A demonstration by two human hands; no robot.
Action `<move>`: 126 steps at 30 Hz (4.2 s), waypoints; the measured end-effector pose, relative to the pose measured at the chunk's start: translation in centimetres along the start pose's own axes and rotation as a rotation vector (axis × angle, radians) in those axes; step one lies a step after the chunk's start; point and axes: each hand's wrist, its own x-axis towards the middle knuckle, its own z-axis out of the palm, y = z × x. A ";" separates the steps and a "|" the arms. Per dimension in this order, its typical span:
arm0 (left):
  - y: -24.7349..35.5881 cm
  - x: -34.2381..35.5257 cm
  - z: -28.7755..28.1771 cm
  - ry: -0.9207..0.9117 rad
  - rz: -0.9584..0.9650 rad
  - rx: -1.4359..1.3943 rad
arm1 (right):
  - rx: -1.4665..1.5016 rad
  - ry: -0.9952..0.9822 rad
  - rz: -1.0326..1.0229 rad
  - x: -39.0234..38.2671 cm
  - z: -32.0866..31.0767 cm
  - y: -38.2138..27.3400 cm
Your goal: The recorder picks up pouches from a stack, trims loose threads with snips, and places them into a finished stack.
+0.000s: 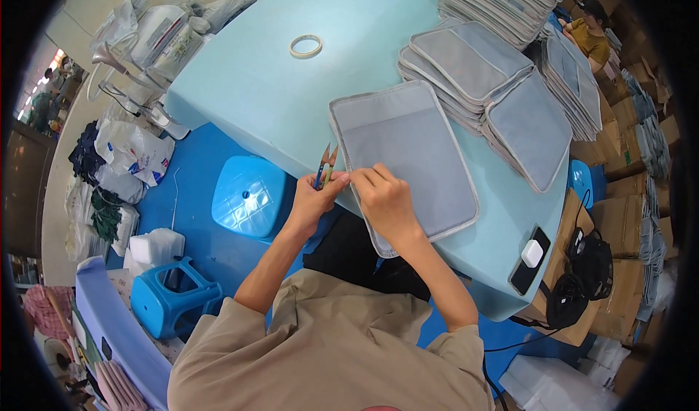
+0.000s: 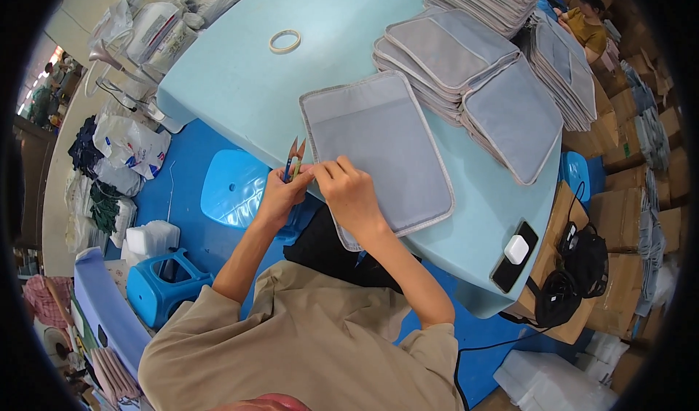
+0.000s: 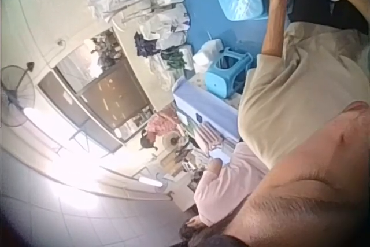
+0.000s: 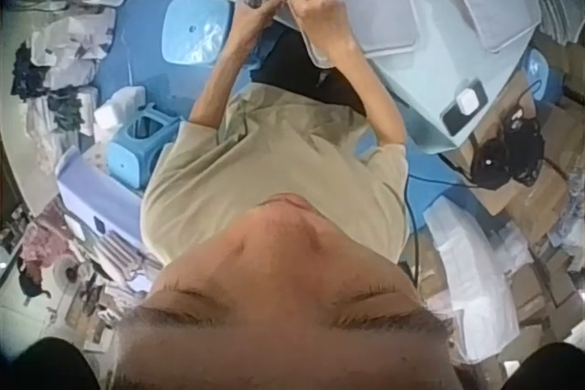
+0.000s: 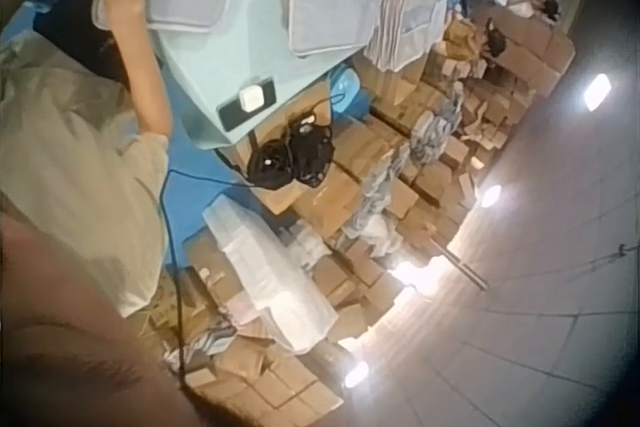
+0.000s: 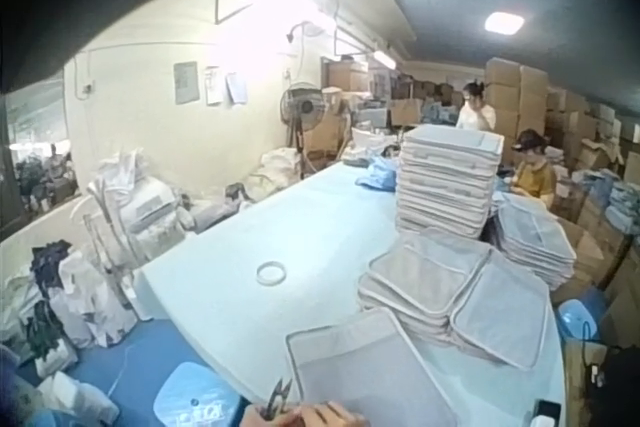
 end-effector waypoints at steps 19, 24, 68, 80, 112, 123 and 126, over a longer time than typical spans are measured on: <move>1.5 -0.9 0.5 0.097 0.288 0.263 | 0.264 -0.025 0.113 0.4 0.8 1.2; 5.1 -2.2 -0.8 -0.011 0.307 0.554 | 0.345 0.015 0.191 0.0 1.0 1.5; 10.0 -3.5 -1.5 -0.236 0.608 1.292 | 0.201 -0.051 -0.024 0.6 -0.7 1.8; 9.4 -2.8 -0.6 -0.250 0.672 1.367 | 0.454 -0.086 0.224 -0.4 -0.4 2.6; 9.7 -3.2 -1.2 -0.344 0.503 1.326 | 0.801 -0.034 0.501 -0.3 -0.8 3.2; 10.2 -3.1 -1.3 -0.081 0.534 1.163 | 0.430 -0.025 0.119 -0.4 -1.2 2.1; 9.2 -2.8 -2.1 0.005 0.411 1.013 | 0.247 0.071 -0.026 -0.5 -0.5 1.4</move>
